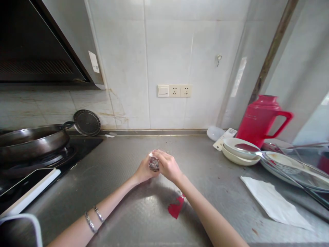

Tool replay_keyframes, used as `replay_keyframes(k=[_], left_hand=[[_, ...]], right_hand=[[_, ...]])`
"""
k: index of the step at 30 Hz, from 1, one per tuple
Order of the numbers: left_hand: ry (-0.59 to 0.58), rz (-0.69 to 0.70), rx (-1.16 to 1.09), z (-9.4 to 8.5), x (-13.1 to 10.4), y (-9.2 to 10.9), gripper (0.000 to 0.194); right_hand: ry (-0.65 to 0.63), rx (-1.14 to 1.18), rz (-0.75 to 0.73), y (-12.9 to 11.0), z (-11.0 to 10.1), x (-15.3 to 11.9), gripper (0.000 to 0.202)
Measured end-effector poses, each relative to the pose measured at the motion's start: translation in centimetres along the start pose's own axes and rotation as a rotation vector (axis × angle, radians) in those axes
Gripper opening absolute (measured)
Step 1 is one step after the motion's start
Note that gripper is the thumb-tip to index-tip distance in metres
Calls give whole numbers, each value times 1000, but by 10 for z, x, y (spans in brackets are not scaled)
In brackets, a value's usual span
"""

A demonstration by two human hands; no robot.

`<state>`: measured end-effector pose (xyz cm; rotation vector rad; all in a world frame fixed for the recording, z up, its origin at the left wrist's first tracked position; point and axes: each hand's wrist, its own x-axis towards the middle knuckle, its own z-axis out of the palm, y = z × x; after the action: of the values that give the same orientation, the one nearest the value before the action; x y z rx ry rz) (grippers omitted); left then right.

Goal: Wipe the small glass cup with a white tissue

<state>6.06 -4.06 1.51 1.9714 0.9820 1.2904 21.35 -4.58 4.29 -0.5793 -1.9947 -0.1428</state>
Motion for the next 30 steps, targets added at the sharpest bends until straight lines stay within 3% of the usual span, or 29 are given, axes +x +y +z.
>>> replay_keyframes(k=[3,5,7,11,13,20,27,30], left_hand=[[21,32,-4,0,2,1,71],[32,25,-2,0,2,2,71],[28,8,-13,0,2,3,72],[17,-30,-75,-2,1,5,75],[19,-46,-97,-3,1,6,73],[78,-33,-235,1,2,3,61],[11,-91,-283,6,-3,6,62],[8,-81,-286,6,-3,9,62]], right_hand=[[-64,17,-110,-5,-2,1,40],[-57,50,-98,-6,-2,2,38],[9,84,17,-5,-2,3,34],[166,151,388,-3,1,5,26],[207,174,465,-5,3,5,25],[246,174,286,-15,10,-2,27],[242,194,489,-6,12,0,25],[242,168,487,-5,11,0,25]])
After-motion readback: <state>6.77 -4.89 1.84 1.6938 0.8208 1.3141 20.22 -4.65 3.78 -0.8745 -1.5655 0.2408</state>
